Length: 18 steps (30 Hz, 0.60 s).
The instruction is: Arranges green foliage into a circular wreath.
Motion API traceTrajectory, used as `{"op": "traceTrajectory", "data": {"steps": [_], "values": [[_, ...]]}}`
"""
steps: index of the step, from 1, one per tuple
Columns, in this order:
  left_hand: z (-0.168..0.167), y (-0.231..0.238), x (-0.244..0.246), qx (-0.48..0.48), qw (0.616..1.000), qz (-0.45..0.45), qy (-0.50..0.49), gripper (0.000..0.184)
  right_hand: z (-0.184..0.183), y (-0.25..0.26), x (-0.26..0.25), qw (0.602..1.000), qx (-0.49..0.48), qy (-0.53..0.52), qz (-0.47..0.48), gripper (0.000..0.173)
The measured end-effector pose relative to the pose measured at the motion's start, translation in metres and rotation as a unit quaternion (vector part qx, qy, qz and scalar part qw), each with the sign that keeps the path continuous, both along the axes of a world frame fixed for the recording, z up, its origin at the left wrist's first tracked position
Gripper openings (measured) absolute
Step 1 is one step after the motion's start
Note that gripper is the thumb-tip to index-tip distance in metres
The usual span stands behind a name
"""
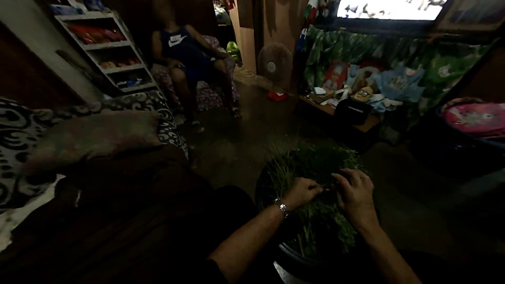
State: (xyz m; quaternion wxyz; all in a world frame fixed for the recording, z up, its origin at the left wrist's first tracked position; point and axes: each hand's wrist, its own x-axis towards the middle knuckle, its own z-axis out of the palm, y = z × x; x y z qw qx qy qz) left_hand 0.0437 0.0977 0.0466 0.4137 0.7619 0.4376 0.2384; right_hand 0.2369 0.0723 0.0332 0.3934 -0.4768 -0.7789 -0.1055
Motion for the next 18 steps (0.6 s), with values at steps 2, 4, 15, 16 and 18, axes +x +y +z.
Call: {"op": "traceTrajectory", "data": {"steps": [2, 4, 15, 16, 18], "values": [[0.000, 0.000, 0.002, -0.048, 0.998, 0.014, -0.036, 0.029, 0.002, -0.003, -0.006, 0.999, 0.032, 0.025, 0.003, 0.021], [-0.001, -0.003, 0.004, -0.069, 0.994, 0.013, -0.080, 0.024, 0.001, -0.007, -0.011, 0.999, -0.002, 0.032, 0.021, 0.023], [0.005, -0.010, 0.006, -0.162, 0.968, 0.026, -0.190, 0.023, 0.002, -0.010, -0.009, 0.960, -0.213, 0.172, 0.056, 0.017], [0.006, -0.010, 0.006, -0.157, 0.969, 0.028, -0.188, 0.023, 0.003, -0.009, -0.009, 0.964, -0.203, 0.160, 0.059, 0.017], [0.005, -0.012, 0.007, -0.151, 0.965, 0.050, -0.209, 0.022, 0.003, -0.010, -0.009, 0.976, -0.169, 0.120, 0.061, 0.018]]}}
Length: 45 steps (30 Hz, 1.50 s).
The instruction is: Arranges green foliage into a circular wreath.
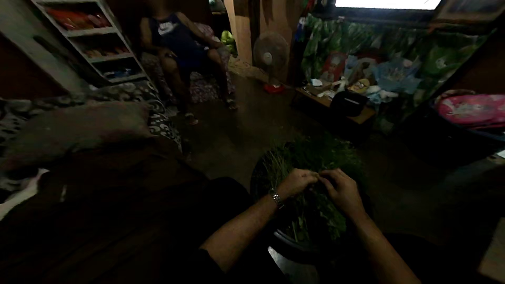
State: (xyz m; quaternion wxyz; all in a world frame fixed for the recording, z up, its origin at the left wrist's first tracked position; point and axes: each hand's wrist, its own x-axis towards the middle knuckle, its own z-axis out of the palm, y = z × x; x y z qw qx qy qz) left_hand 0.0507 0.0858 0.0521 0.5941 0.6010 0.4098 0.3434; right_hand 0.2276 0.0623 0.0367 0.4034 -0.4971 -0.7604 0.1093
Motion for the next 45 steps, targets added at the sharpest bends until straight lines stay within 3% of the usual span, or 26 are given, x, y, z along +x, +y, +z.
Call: {"op": "traceTrajectory", "data": {"steps": [6, 13, 22, 32, 36, 38, 42, 45], "values": [[-0.001, 0.001, 0.009, -0.044, 0.997, 0.062, -0.003, 0.023, -0.006, -0.003, -0.011, 0.999, 0.027, -0.019, -0.020, 0.019], [-0.015, 0.001, 0.010, -0.036, 0.993, 0.087, -0.070, 0.018, -0.004, -0.004, -0.014, 0.992, -0.064, 0.109, -0.009, 0.018], [-0.015, 0.000, 0.012, -0.027, 0.995, 0.084, -0.053, 0.011, 0.018, -0.008, -0.005, 0.985, -0.143, 0.090, -0.027, 0.012], [-0.007, 0.006, 0.009, -0.065, 0.991, 0.108, -0.041, 0.011, 0.021, -0.006, 0.012, 0.989, -0.113, 0.087, -0.045, 0.008], [-0.006, 0.012, 0.000, -0.065, 0.991, 0.115, -0.019, 0.011, 0.021, 0.001, 0.030, 0.996, 0.009, 0.050, -0.077, 0.009], [-0.006, 0.008, 0.001, -0.055, 0.995, 0.087, -0.010, 0.011, 0.017, 0.007, 0.032, 0.996, 0.055, 0.013, -0.070, 0.018], [-0.009, 0.004, 0.006, -0.054, 0.997, 0.048, 0.009, 0.011, 0.010, 0.010, 0.025, 0.999, 0.010, 0.019, -0.034, 0.033], [-0.010, 0.003, 0.008, -0.053, 0.998, 0.034, 0.003, 0.011, 0.008, 0.010, 0.021, 0.997, -0.043, 0.063, -0.011, 0.031]]}}
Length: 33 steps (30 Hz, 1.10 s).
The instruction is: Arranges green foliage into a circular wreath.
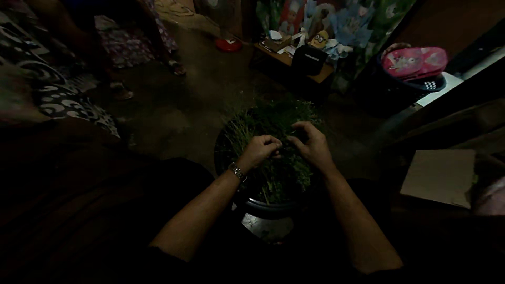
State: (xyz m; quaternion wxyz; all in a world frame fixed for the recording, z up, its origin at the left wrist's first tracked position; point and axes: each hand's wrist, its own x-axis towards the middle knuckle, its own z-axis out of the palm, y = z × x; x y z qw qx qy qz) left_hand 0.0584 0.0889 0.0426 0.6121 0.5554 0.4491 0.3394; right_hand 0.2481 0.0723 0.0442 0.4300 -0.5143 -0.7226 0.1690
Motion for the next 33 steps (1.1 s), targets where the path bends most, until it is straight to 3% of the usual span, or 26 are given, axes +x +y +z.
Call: {"op": "traceTrajectory", "data": {"steps": [6, 11, 24, 29, 33], "values": [[-0.006, -0.001, 0.000, 0.033, 0.999, -0.021, -0.021, 0.016, 0.000, -0.007, -0.011, 1.000, -0.012, -0.016, -0.003, 0.013], [-0.005, 0.000, 0.003, 0.039, 0.999, 0.014, -0.013, 0.013, -0.002, -0.009, -0.018, 1.000, 0.005, -0.029, 0.008, 0.011], [0.010, 0.003, -0.001, 0.010, 0.998, 0.015, 0.063, 0.010, 0.013, -0.015, -0.013, 0.996, -0.090, -0.008, -0.008, 0.008], [0.015, 0.012, -0.018, 0.071, 0.984, -0.001, 0.163, 0.016, 0.021, -0.013, 0.011, 0.997, -0.060, -0.017, -0.046, 0.010], [0.013, 0.010, -0.022, 0.115, 0.967, -0.065, 0.216, 0.016, 0.014, -0.001, 0.018, 0.988, 0.044, -0.142, -0.031, 0.032]]}}
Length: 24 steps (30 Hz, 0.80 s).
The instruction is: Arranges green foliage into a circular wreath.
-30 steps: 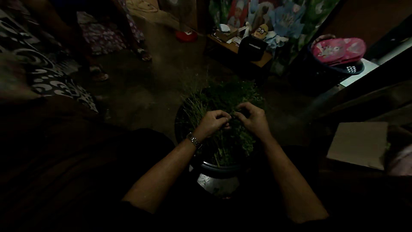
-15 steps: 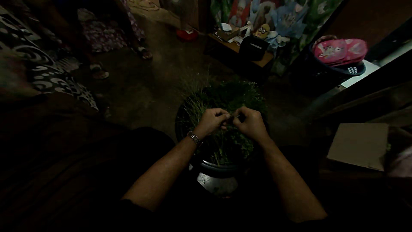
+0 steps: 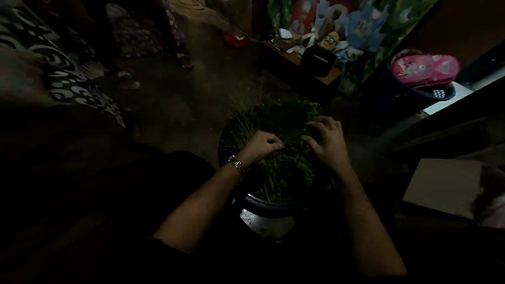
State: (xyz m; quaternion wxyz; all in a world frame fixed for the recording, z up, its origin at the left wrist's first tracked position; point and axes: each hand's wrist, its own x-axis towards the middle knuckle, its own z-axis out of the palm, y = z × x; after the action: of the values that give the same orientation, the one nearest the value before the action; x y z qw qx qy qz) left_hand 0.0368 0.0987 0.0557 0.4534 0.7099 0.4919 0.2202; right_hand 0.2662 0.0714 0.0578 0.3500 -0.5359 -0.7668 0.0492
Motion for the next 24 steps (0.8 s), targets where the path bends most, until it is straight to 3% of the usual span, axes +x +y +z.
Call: {"op": "traceTrajectory", "data": {"steps": [3, 7, 19, 24], "values": [[-0.005, 0.001, 0.006, 0.003, 0.999, -0.029, 0.033, 0.016, -0.012, 0.005, -0.007, 0.995, -0.008, -0.048, 0.083, 0.042], [-0.006, -0.001, 0.009, 0.060, 0.992, -0.094, 0.058, 0.024, -0.016, 0.001, -0.017, 0.977, -0.127, -0.047, 0.165, 0.029], [0.001, -0.003, -0.003, 0.074, 0.985, -0.151, 0.028, 0.021, 0.006, -0.011, -0.026, 0.964, -0.225, -0.015, 0.143, 0.015], [0.004, -0.002, -0.001, 0.049, 0.988, -0.147, 0.002, 0.018, 0.005, -0.016, -0.027, 0.969, -0.216, 0.033, 0.115, 0.011]]}}
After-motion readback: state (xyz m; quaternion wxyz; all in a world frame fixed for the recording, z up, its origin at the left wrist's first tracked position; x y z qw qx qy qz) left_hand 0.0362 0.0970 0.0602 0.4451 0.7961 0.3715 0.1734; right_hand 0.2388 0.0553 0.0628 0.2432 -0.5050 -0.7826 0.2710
